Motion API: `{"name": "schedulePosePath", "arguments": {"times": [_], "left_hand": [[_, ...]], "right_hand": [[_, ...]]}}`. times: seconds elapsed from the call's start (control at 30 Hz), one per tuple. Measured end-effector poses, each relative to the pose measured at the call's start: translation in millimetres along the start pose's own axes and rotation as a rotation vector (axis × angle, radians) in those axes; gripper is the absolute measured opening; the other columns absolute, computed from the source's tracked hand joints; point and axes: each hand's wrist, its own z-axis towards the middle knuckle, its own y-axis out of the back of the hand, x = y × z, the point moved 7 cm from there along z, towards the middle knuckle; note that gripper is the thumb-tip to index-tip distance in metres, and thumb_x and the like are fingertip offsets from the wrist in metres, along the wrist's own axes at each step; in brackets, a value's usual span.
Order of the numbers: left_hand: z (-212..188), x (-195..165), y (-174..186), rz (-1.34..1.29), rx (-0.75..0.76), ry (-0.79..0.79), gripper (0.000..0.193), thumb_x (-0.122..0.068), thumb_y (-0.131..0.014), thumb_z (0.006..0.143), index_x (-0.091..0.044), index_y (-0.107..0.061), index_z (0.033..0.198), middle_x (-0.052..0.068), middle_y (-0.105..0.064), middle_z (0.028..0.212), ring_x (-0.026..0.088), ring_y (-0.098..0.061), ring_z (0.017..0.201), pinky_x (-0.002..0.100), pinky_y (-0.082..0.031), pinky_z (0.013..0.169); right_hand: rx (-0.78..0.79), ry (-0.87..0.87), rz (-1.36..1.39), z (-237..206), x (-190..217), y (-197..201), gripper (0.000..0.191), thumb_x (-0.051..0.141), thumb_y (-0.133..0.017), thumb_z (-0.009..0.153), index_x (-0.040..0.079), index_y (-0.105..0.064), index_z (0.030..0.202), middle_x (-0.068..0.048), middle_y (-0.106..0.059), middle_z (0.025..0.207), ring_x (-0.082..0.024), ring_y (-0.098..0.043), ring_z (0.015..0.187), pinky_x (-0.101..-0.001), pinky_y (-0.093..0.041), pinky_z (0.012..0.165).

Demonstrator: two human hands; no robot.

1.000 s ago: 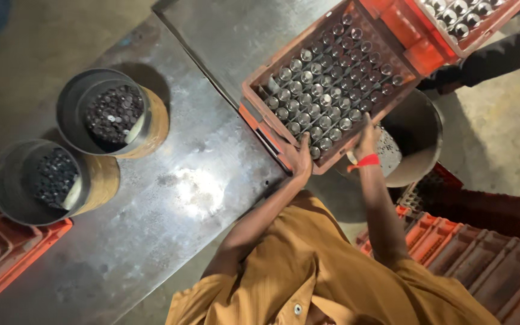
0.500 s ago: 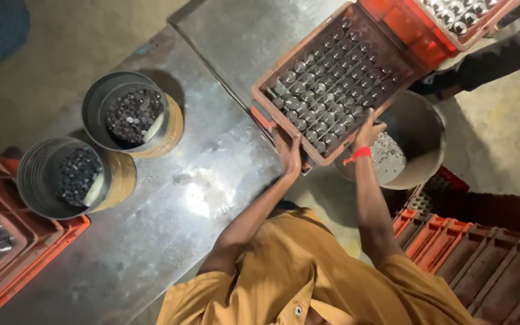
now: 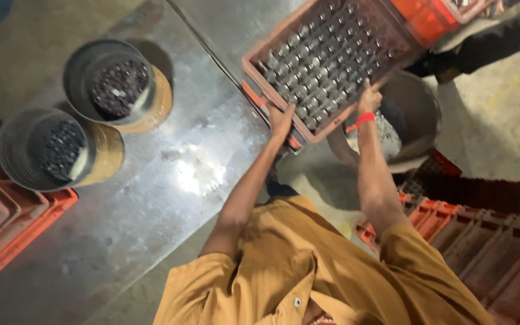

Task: The person picks small metal cups one at a time from buckets on the worktable and seats them into the compartments of a grid tray, occasionally repositioning or rotating the tray and reaching into different buckets to refill the tray cells.

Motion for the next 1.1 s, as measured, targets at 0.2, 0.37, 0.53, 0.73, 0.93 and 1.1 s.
{"name": "schedulePosePath", "arguments": {"times": [0.2, 0.37, 0.53, 0.73, 0.93, 1.1], "left_hand": [[-22.2, 1.4, -14.0, 0.086, -0.111, 0.191, 0.067, -0.035, -0.073, 0.084, 0.001, -0.046, 0.134, 0.025, -0.072, 0.117, 0.04, -0.07, 0.107, 0.045, -0.052, 0.096], [-20.7, -1.2, -17.5, 0.116, -0.116, 0.151, 0.071, -0.033, -0.075, 0.084, 0.002, -0.042, 0.136, 0.027, -0.069, 0.116, 0.042, -0.068, 0.106, 0.047, -0.052, 0.095], [-10.4, 19.8, -2.2, -0.066, 0.032, 0.061, 0.063, -0.038, -0.077, 0.095, 0.003, -0.049, 0.134, 0.021, -0.067, 0.11, 0.034, -0.067, 0.1, 0.044, -0.051, 0.09], [-28.7, 54.5, 114.0, -0.234, 0.017, 0.043, 0.046, -0.033, -0.073, 0.097, -0.003, -0.062, 0.13, 0.008, -0.071, 0.12, 0.015, -0.065, 0.11, 0.029, -0.051, 0.095], [-128.0, 101.3, 306.1, -0.386, -0.36, 0.343, 0.032, -0.035, -0.056, 0.1, -0.011, -0.062, 0.121, 0.008, -0.076, 0.103, 0.018, -0.072, 0.088, 0.032, -0.057, 0.078], [-227.2, 128.2, 395.7, -0.558, -0.882, 0.231, 0.023, -0.028, -0.059, 0.099, -0.01, -0.063, 0.112, 0.007, -0.071, 0.089, 0.022, -0.07, 0.075, 0.036, -0.054, 0.065]], "right_hand": [[-0.109, 0.044, -0.25, 20.8, -0.1, 17.2, 0.068, 0.062, -0.066, 0.089, 0.0, -0.062, 0.117, -0.029, -0.074, 0.1, -0.046, -0.071, 0.098, -0.052, -0.053, 0.086], [-0.089, -0.026, -0.188, 23.9, 0.1, 12.4, 0.076, 0.069, -0.064, 0.086, -0.007, -0.075, 0.095, -0.028, -0.075, 0.098, -0.044, -0.072, 0.097, -0.051, -0.053, 0.086], [-0.044, 0.008, -0.112, 22.8, -11.7, -1.4, 0.076, 0.068, -0.063, 0.087, -0.007, -0.074, 0.094, -0.026, -0.075, 0.095, -0.043, -0.072, 0.095, -0.052, -0.053, 0.084], [-0.192, 0.359, -0.003, 23.7, -22.2, -1.1, 0.067, 0.05, -0.068, 0.097, -0.008, -0.055, 0.128, -0.027, -0.062, 0.127, -0.043, -0.063, 0.117, -0.0505, -0.049, 0.1], [0.13, 1.092, 0.239, -88.2, -2.0, -43.5, 0.052, 0.028, -0.072, 0.109, -0.005, -0.047, 0.142, -0.027, -0.046, 0.138, -0.04, -0.053, 0.13, -0.0477, -0.047, 0.113], [1.361, 0.917, -0.174, -286.3, -72.7, -162.7, 0.037, 0.028, -0.067, 0.098, 0.006, -0.062, 0.127, -0.015, -0.07, 0.114, -0.024, -0.069, 0.099, -0.0389, -0.056, 0.085]]}}
